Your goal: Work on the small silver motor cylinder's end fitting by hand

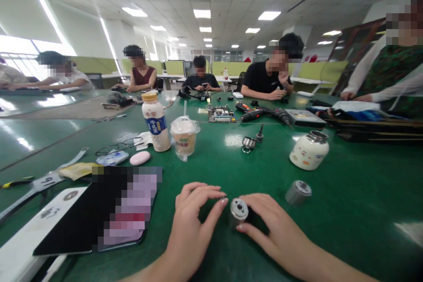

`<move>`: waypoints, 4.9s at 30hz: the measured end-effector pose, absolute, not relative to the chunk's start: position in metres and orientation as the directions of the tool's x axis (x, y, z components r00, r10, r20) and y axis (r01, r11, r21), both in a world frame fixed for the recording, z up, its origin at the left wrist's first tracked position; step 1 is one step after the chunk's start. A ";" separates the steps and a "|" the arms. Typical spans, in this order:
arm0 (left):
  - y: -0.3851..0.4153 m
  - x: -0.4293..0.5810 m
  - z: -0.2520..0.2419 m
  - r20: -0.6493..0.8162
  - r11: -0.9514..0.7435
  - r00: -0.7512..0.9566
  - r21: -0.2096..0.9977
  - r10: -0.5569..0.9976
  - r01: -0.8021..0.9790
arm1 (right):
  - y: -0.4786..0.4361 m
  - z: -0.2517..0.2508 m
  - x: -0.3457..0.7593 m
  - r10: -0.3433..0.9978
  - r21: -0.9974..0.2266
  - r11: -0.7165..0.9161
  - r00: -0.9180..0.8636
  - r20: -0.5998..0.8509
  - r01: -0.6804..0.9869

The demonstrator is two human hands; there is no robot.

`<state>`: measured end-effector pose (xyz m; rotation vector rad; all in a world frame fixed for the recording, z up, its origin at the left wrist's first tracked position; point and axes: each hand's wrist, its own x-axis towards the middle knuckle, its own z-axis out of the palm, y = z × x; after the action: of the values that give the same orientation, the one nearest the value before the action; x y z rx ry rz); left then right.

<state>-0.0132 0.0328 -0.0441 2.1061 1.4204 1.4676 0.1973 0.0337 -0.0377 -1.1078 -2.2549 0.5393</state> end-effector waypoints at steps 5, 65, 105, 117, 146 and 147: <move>0.045 -0.021 -0.056 0.510 -0.389 0.085 0.527 0.856 0.755 | 0.036 -0.041 0.199 0.827 -0.568 0.554 -0.478 0.295 0.608; 0.028 0.003 -0.029 0.565 -0.598 0.203 0.718 0.800 0.357 | 0.027 -0.032 0.187 0.876 -0.699 0.455 -0.420 0.238 0.552; 0.017 -0.003 -0.034 0.452 -0.564 0.337 0.648 0.826 0.512 | 0.025 -0.037 0.189 0.852 -0.714 0.511 -0.392 0.347 0.478; 0.015 -0.002 -0.031 0.285 -0.440 0.339 0.665 0.897 0.604 | 0.012 -0.033 0.197 0.721 -0.685 0.683 -0.381 0.578 0.253; 0.014 -0.004 -0.046 0.421 -0.579 0.403 0.506 0.813 0.639 | 0.048 -0.048 0.202 0.941 -0.797 0.338 -0.203 0.271 0.500; 0.014 -0.004 -0.045 0.423 -0.582 0.405 0.503 0.810 0.639 | 0.048 -0.048 0.202 0.944 -0.811 0.328 -0.197 0.265 0.484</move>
<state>-0.0042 0.0137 -0.0454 2.4027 1.2703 0.9445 0.2018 0.0480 -0.0480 -1.2681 -1.8180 0.7485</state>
